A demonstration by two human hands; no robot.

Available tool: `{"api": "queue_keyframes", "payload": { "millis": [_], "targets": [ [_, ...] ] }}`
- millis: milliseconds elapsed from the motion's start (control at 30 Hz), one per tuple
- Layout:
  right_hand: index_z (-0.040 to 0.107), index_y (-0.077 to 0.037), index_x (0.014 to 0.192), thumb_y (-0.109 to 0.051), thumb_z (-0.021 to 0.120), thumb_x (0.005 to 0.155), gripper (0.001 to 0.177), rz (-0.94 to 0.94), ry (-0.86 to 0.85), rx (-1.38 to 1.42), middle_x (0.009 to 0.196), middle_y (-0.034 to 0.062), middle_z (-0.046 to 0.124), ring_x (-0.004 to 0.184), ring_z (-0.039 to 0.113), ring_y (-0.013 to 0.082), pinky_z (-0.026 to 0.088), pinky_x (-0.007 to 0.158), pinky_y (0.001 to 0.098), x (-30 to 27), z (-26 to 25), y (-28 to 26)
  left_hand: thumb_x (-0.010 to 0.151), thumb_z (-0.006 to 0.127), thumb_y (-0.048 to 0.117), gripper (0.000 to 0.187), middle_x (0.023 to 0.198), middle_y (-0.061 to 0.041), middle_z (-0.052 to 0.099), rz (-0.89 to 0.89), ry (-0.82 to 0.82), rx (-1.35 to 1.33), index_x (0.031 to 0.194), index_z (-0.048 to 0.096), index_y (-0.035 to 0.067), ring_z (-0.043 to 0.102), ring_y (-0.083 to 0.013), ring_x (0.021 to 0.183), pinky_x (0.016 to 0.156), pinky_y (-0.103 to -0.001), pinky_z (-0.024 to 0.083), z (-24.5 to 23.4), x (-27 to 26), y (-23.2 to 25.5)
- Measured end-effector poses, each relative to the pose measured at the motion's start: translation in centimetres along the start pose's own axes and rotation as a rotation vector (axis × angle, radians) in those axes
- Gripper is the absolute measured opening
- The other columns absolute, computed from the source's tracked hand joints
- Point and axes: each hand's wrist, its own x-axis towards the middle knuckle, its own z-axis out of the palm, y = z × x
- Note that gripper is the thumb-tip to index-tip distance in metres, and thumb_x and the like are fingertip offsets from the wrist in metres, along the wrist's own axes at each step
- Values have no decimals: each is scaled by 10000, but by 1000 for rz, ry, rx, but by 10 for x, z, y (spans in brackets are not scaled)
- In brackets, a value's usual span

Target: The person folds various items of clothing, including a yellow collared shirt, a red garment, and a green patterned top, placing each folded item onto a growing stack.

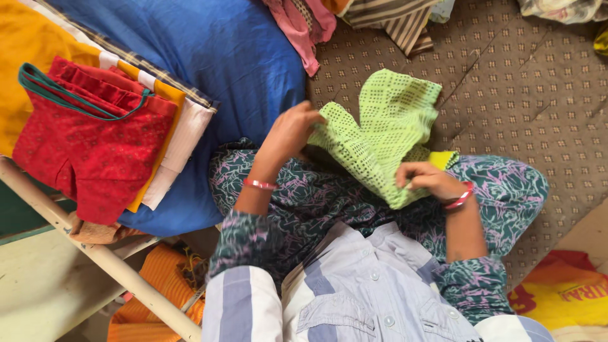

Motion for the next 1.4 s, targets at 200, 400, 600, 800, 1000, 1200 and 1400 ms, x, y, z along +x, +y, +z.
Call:
{"api": "queue_keyframes", "payload": {
  "millis": [200,400,600,800,1000,1200,1400],
  "targets": [
    [665,-11,949,-132,561,781,231,133,-162,-97,890,29,643,856,568,126,470,758,284,17,47,17,672,842,213,235,1084,-139,698,521,30,117,831,741,74,656,-372,1026,836,-429,539,37,115,15],
    [624,3,937,-106,586,819,166,65,-188,-122,902,42,636,914,563,119,467,858,281,26,62,27,780,683,120,167,929,-155,736,453,-466,486,914,780,98,715,-345,934,784,-462,578,180,197,69],
    [658,-24,1219,-137,652,875,362,151,-63,-289,1183,85,737,1079,655,179,503,963,343,27,62,69,576,762,361,365,984,-31,694,579,-471,722,899,773,191,648,-234,993,743,-451,490,309,197,100],
    [626,36,1268,-189,687,911,426,-138,-46,-275,1309,173,669,1194,609,295,448,1030,414,23,63,59,648,725,227,229,876,-68,729,567,-688,583,860,789,166,718,-279,917,765,-434,541,317,184,77],
    [676,-3,983,-191,573,827,265,14,-59,-256,934,65,727,898,671,175,542,828,318,3,40,-2,623,680,51,334,929,-91,746,499,-286,-39,928,753,166,696,-363,870,765,-464,563,174,219,68],
    [627,14,982,-92,542,817,213,-246,364,-261,953,82,653,925,611,168,494,873,317,-88,9,-124,684,756,10,324,993,-36,705,560,368,23,934,740,216,655,-317,975,785,-422,534,8,233,58],
    [655,-30,941,-81,564,771,199,-31,542,-848,890,154,684,847,678,301,534,781,393,-57,68,-152,702,698,-92,288,1089,-88,601,371,861,-46,911,647,100,608,-321,1085,919,-400,522,0,170,33]
  ]
}}
